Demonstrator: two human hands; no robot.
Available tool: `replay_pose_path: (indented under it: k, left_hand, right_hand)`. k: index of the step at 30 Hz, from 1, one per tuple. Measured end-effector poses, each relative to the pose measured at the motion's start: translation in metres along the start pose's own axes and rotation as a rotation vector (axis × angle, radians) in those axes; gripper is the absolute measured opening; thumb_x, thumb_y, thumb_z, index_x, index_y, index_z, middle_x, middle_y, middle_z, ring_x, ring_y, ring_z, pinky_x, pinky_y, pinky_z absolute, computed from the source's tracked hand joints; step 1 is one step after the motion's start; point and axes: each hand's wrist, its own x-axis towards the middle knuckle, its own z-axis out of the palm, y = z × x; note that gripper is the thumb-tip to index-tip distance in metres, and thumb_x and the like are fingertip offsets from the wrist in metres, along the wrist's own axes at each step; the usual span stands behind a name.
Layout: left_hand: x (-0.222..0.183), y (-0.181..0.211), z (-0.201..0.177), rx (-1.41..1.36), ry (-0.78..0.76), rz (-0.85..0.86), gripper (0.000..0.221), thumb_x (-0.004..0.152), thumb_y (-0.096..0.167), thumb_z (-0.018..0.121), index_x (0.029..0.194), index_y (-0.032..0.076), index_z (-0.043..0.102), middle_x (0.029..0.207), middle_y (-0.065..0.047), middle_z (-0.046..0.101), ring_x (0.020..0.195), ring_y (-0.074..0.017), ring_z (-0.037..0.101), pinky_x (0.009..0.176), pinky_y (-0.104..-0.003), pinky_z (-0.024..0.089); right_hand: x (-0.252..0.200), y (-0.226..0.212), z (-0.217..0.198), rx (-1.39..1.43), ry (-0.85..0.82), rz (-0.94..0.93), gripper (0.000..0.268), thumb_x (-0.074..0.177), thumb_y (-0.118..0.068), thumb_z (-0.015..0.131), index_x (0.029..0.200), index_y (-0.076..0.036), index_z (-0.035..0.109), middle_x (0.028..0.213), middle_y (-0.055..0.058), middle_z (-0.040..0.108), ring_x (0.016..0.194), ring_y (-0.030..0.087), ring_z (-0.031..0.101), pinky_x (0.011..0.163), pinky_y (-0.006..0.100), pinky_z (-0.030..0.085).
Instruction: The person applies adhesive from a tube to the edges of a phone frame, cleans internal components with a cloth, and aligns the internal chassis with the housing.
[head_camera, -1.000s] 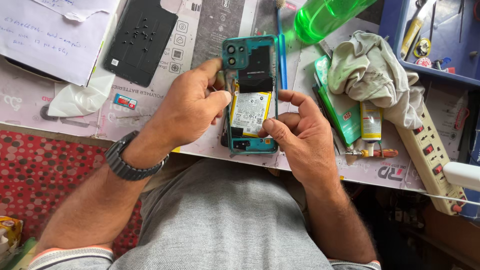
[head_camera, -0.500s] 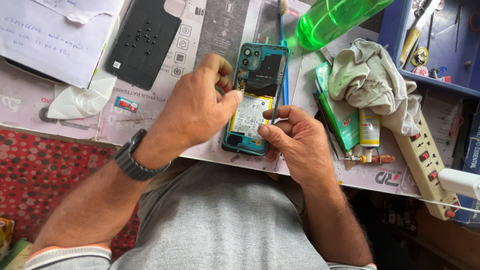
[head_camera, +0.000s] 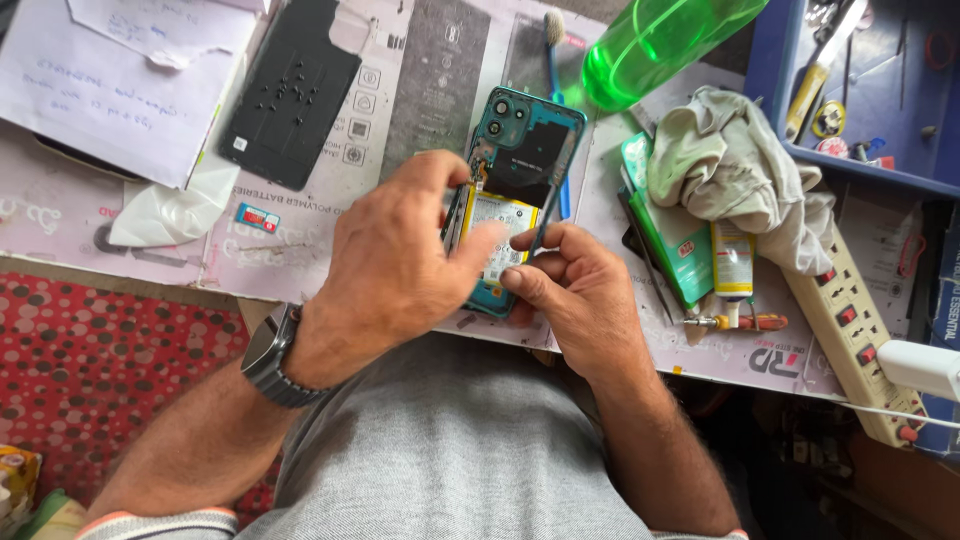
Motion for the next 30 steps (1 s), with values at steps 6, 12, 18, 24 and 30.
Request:
replay_pose_path:
  k: [6, 12, 18, 24, 30]
  left_hand:
    - [-0.005, -0.002, -0.009, -0.415, 0.047, -0.051, 0.032, 0.095, 0.001, 0.065, 0.126, -0.001, 0.055, 0.103, -0.009, 0.073, 0.082, -0.0131, 0.071, 0.068, -0.026, 0.057]
    - [-0.017, 0.001, -0.015, -0.666, -0.018, -0.041, 0.041, 0.094, -0.003, 0.065, 0.133, -0.002, 0.049, 0.106, -0.007, 0.07, 0.087, -0.0088, 0.068, 0.071, -0.023, 0.058]
    - [-0.018, 0.005, -0.015, -0.537, 0.025, -0.007, 0.036, 0.094, 0.003, 0.07, 0.126, -0.001, 0.055, 0.107, -0.007, 0.07, 0.082, -0.0102, 0.069, 0.066, -0.024, 0.057]
    - [-0.008, 0.008, -0.009, -0.08, -0.005, 0.002, 0.054, 0.085, 0.039, 0.082, 0.116, 0.0, 0.06, 0.104, -0.012, 0.07, 0.083, -0.0227, 0.07, 0.07, -0.039, 0.057]
    - [0.005, 0.014, 0.002, 0.216, -0.03, 0.036, 0.077, 0.073, 0.058, 0.084, 0.113, -0.002, 0.059, 0.108, -0.018, 0.067, 0.088, -0.033, 0.07, 0.067, -0.046, 0.056]
  right_hand:
    - [-0.008, 0.003, -0.007, 0.026, -0.035, -0.019, 0.037, 0.093, -0.012, 0.076, 0.121, 0.008, 0.062, 0.081, 0.009, 0.071, 0.062, 0.011, 0.066, 0.055, 0.023, 0.054]
    - [-0.016, 0.006, -0.008, 0.124, -0.034, 0.048, 0.038, 0.09, -0.012, 0.075, 0.122, 0.005, 0.062, 0.082, 0.01, 0.072, 0.059, 0.011, 0.065, 0.043, 0.022, 0.047]
    - [-0.022, 0.005, -0.006, 0.118, -0.024, 0.035, 0.038, 0.09, -0.011, 0.075, 0.122, 0.006, 0.062, 0.082, 0.009, 0.073, 0.06, 0.011, 0.066, 0.043, 0.021, 0.046]
    - [-0.018, -0.001, 0.004, 0.005, 0.008, 0.074, 0.038, 0.089, -0.01, 0.075, 0.122, 0.004, 0.064, 0.075, 0.007, 0.071, 0.055, 0.008, 0.062, 0.039, 0.02, 0.041]
    - [-0.009, -0.002, 0.01, -0.053, 0.005, 0.034, 0.033, 0.096, -0.014, 0.072, 0.121, 0.005, 0.065, 0.078, 0.003, 0.07, 0.058, 0.006, 0.062, 0.045, 0.02, 0.046]
